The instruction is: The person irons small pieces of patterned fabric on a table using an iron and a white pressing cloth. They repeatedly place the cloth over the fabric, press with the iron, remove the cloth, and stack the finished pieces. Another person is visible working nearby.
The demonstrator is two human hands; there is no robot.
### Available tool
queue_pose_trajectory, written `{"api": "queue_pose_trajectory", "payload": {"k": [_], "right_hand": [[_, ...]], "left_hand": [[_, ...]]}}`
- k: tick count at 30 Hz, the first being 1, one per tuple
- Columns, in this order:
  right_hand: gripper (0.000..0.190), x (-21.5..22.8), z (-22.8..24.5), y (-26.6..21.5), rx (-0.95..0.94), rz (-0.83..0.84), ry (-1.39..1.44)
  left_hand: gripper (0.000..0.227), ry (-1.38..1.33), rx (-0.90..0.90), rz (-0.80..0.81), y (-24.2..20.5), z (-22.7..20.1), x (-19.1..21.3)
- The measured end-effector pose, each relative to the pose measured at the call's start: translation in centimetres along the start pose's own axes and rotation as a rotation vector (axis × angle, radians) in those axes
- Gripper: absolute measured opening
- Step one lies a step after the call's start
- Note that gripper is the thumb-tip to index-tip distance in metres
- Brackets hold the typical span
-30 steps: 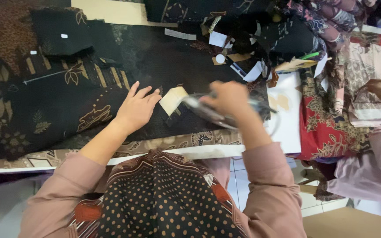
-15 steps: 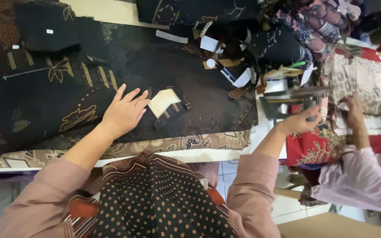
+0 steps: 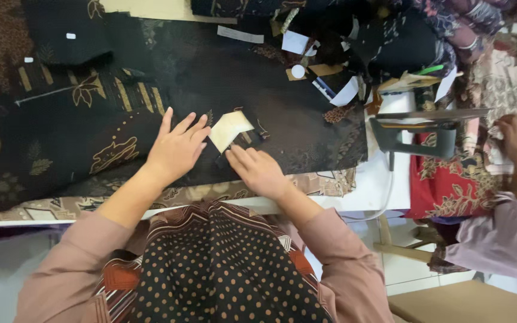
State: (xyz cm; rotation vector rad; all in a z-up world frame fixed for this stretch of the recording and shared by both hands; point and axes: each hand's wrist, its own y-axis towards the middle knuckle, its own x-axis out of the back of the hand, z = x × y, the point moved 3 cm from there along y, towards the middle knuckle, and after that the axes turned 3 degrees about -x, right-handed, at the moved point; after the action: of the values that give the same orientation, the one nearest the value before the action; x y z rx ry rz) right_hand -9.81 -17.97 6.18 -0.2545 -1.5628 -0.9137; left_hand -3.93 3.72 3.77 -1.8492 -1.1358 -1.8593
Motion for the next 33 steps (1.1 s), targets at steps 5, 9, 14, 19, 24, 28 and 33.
{"api": "queue_pose_trajectory", "payload": {"k": [5,9,14,19,24,28,33], "right_hand": [[0.04,0.1,-0.6,1.1,0.01,0.035,0.023],[0.03,0.2,-2.4,0.3,-0.043,-0.072,0.005],[0.017,-0.4,-3.3,0.4,-0.273,0.038,0.105],[0.025,0.0,-5.5,2.4,-0.285,0.18,0.135],[0.025,0.0,-7.2,3.3,-0.276,0.442,0.31],[0.023,0.0,-8.3,2.8,-0.321,0.306,0.422],[0.047,-0.8,-8.7,2.4,-0.355,0.002,0.245]], "left_hand": [[0.047,0.138,0.082,0.055,-0.3,-2.5,-0.1],[0.055,0.168,0.134,0.091,-0.8,-6.1,0.3],[0.057,0.113,0.108,0.022,-0.3,-7.1,1.2],[0.051,-0.004,0.01,-0.008,0.9,-5.7,1.3],[0.039,-0.114,-0.062,-0.103,1.7,-4.3,1.1],[0.021,-0.087,-0.101,-0.135,1.4,-4.1,0.9],[0.017,-0.096,-0.225,-0.052,1.7,-2.7,1.7]]}}
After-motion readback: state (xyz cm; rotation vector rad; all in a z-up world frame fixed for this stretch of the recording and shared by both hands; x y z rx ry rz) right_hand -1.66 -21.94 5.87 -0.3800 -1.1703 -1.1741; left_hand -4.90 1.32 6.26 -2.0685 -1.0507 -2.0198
